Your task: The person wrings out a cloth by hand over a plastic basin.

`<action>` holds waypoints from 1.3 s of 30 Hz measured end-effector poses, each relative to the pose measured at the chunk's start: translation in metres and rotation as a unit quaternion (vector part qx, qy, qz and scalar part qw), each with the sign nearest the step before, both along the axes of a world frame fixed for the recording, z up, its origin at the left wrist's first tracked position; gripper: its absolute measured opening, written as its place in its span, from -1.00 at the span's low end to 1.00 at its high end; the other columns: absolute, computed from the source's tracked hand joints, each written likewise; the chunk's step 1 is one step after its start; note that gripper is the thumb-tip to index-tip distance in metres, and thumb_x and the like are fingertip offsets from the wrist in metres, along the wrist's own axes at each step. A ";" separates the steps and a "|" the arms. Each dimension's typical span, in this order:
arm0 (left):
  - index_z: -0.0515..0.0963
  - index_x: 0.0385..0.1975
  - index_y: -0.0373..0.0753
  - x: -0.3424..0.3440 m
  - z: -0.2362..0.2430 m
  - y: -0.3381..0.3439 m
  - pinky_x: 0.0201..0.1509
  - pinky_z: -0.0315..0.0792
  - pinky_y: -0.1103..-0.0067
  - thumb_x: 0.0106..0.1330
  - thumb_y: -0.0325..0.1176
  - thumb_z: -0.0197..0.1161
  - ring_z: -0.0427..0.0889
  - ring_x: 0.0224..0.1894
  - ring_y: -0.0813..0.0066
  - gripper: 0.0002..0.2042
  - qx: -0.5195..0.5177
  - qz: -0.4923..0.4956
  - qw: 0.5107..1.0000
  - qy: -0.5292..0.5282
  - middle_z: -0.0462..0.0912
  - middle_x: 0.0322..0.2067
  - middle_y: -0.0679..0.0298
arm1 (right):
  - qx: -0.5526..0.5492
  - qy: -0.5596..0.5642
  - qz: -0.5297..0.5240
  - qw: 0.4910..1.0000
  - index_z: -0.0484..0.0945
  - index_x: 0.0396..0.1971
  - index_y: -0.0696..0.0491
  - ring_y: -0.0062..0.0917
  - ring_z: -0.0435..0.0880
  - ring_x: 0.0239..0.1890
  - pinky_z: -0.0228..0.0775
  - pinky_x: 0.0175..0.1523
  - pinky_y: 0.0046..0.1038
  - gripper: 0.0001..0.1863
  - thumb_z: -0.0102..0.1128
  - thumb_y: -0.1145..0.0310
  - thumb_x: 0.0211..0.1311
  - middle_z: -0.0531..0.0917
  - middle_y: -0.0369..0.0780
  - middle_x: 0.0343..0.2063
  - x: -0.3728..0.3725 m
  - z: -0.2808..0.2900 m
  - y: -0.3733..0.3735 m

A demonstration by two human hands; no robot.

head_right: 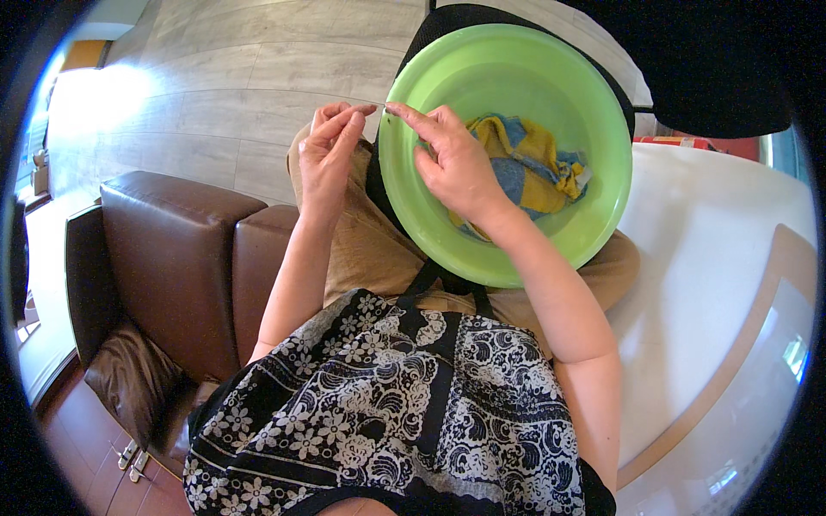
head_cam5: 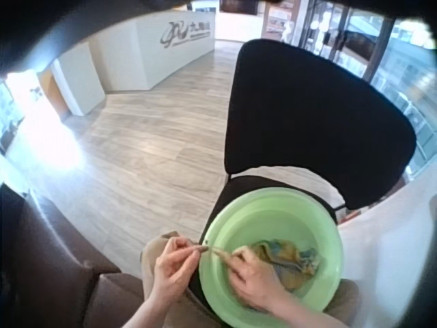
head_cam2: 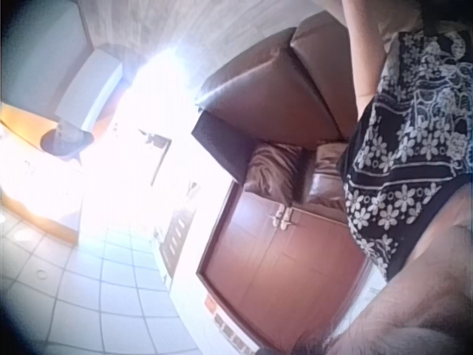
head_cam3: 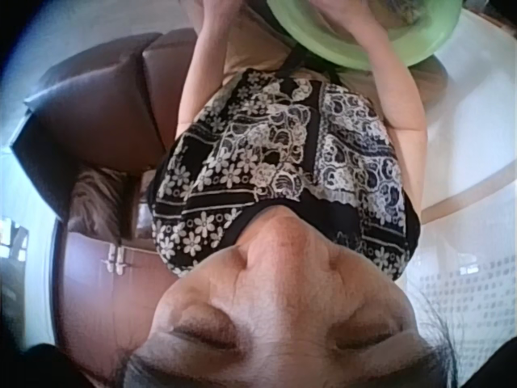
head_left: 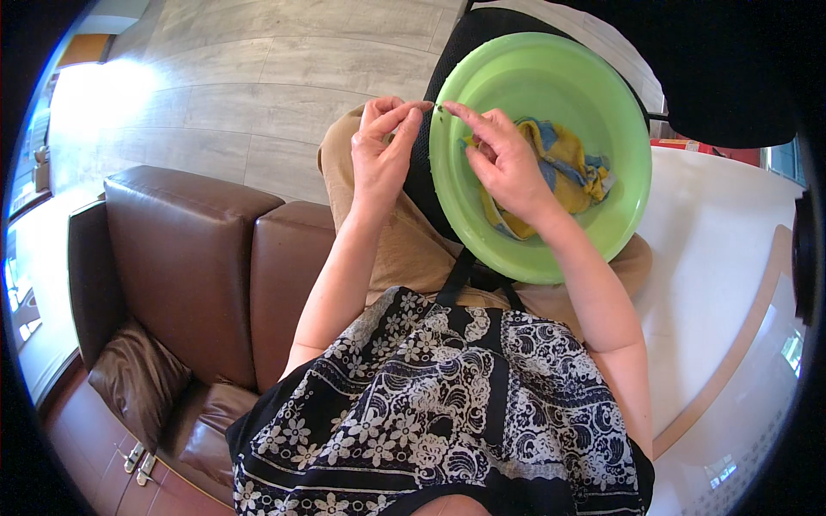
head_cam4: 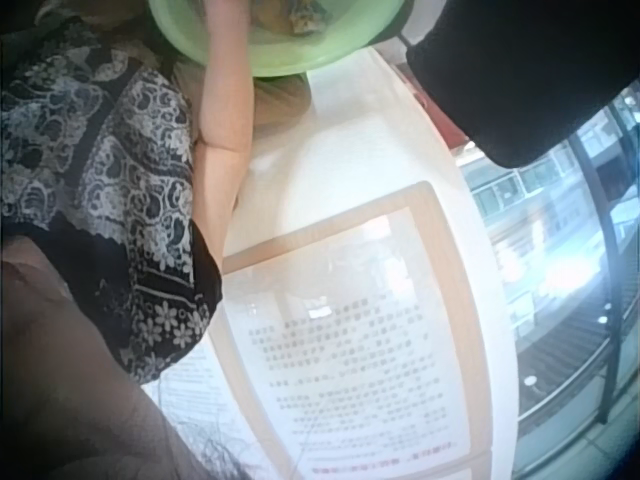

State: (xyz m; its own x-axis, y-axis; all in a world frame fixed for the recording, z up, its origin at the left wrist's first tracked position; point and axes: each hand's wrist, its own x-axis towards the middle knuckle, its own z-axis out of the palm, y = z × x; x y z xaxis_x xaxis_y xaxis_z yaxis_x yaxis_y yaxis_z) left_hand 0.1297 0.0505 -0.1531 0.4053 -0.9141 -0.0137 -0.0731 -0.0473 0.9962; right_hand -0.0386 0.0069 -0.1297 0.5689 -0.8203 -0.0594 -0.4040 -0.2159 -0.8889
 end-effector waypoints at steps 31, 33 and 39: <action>0.09 0.28 -0.19 -0.137 -0.022 -0.042 0.17 0.28 0.42 0.32 -0.08 0.00 0.29 0.19 0.27 -0.41 0.231 -0.117 0.877 0.405 0.21 0.19 0.09 | -0.091 0.212 -0.210 0.950 0.42 -0.08 0.15 -0.24 0.58 -0.18 0.43 -0.15 -0.34 -0.66 0.08 0.33 0.16 0.58 -0.02 -0.23 -0.125 -0.086 -0.039; 0.22 0.19 -0.21 -0.145 -0.015 -0.044 0.10 0.36 0.37 0.33 -0.02 -0.05 0.41 0.08 0.27 -0.47 0.236 -0.105 0.870 0.419 0.37 0.08 0.11 | 0.032 -0.010 -0.196 0.980 0.49 -0.18 0.20 -0.43 0.61 -0.28 0.40 -0.18 -0.46 -0.63 0.19 0.23 0.13 0.62 -0.07 -0.33 -0.113 -0.058 -0.027; 0.40 -0.12 -0.18 -0.165 -0.061 -0.057 -0.13 0.46 0.37 0.37 -0.02 -0.09 0.57 -0.28 0.28 -0.64 0.168 -0.191 0.767 0.589 0.56 -0.30 0.21 | -0.028 -0.083 -0.127 0.988 0.52 -0.42 0.13 -0.53 0.47 -0.55 0.31 -0.37 -0.46 -0.73 0.26 0.21 0.07 0.55 -0.17 -0.58 -0.083 0.004 0.007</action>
State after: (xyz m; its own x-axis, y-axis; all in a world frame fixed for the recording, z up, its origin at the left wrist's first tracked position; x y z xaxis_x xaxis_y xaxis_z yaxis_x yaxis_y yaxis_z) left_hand -0.0349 -0.0060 -0.2136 -0.3649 -0.8277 -0.4263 0.7956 -0.5150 0.3189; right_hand -0.1214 0.0144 -0.1253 0.3432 -0.9369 0.0661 -0.3013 -0.1765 -0.9371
